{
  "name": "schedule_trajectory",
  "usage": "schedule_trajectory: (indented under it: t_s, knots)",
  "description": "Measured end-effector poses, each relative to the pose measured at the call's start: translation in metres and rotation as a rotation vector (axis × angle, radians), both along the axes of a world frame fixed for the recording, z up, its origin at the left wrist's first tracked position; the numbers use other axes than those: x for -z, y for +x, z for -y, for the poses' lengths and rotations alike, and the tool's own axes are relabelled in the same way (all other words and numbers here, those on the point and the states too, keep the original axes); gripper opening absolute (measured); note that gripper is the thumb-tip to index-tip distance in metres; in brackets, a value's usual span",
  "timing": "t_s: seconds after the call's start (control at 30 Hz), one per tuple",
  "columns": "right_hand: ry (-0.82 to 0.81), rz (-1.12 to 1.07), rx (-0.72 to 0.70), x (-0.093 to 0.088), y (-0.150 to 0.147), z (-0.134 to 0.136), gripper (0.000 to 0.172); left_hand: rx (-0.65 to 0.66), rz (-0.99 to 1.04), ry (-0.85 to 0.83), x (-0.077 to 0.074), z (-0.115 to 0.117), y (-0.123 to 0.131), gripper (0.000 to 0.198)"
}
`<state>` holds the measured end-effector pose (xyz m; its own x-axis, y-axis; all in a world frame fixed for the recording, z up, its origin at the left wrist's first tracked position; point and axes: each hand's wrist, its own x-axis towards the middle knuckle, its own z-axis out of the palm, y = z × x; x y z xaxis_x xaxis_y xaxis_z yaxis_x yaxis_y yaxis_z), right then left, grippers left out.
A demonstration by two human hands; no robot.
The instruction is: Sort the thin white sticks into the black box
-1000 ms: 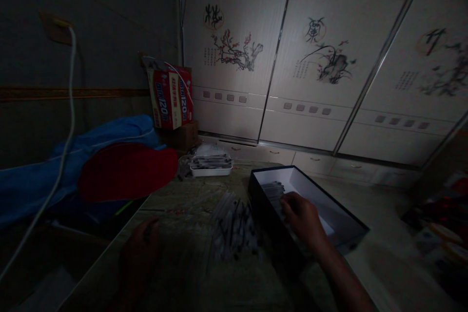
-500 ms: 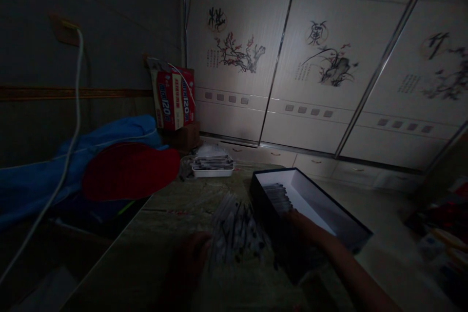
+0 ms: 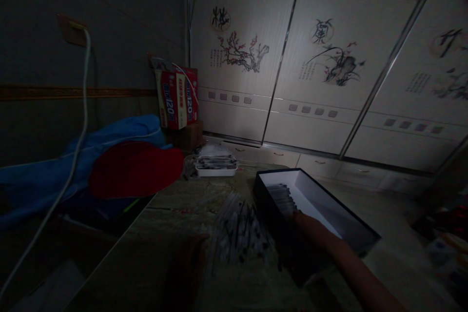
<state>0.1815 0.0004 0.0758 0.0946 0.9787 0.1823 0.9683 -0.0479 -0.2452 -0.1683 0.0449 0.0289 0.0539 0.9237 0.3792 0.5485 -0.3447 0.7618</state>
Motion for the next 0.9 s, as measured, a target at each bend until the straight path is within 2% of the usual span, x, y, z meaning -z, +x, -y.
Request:
schedule_trajectory:
  t_s: [0.1,0.2,0.33,0.4,0.47,0.5,0.53,0.57,0.63,0.73,0.83,0.9]
  knots:
    - [-0.028,-0.003,-0.067,-0.001,0.004,0.002,0.033,0.014,-0.014,0.026,0.001,-0.001,0.000,0.033]
    - [0.002,-0.002,-0.029,-0.006,0.012,0.005,0.029,0.024,-0.053,0.037,0.004,-0.001,-0.001,0.030]
    - [0.136,0.001,0.063,-0.035,0.012,0.014,0.026,0.038,-0.052,0.038,0.008,-0.004,-0.002,0.029]
    - [0.275,-0.056,0.061,-0.056,-0.003,0.019,0.027,0.045,-0.034,0.039,0.009,-0.004,-0.001,0.028]
    - [0.535,-0.275,-0.004,-0.072,-0.030,0.024,0.023,0.067,-0.017,0.054,0.008,-0.003,0.001,0.026]
    - [0.601,-0.405,-0.048,-0.077,-0.046,0.026,0.021,0.077,0.001,0.060,0.008,-0.002,0.002,0.024]
    - [0.598,-0.550,-0.072,-0.078,-0.064,0.026,0.019,0.087,0.026,0.062,0.007,0.000,0.003,0.023]
    - [0.583,-0.671,-0.069,-0.076,-0.082,0.026,0.018,0.106,0.051,0.058,0.005,0.001,0.004,0.023]
    - [0.550,-0.908,0.034,-0.062,-0.116,0.022,0.024,0.170,0.092,0.021,0.002,0.003,0.005,0.024]
    - [0.348,-1.262,0.084,-0.028,-0.159,0.013,0.034,0.232,0.128,-0.069,-0.002,0.003,0.006,0.026]
    - [0.208,-1.415,0.139,0.009,-0.191,0.007,0.042,0.193,0.205,-0.177,-0.006,0.000,0.006,0.032]
    - [0.135,-1.474,0.110,0.029,-0.208,0.006,0.045,0.208,0.262,-0.284,-0.010,-0.003,0.004,0.038]
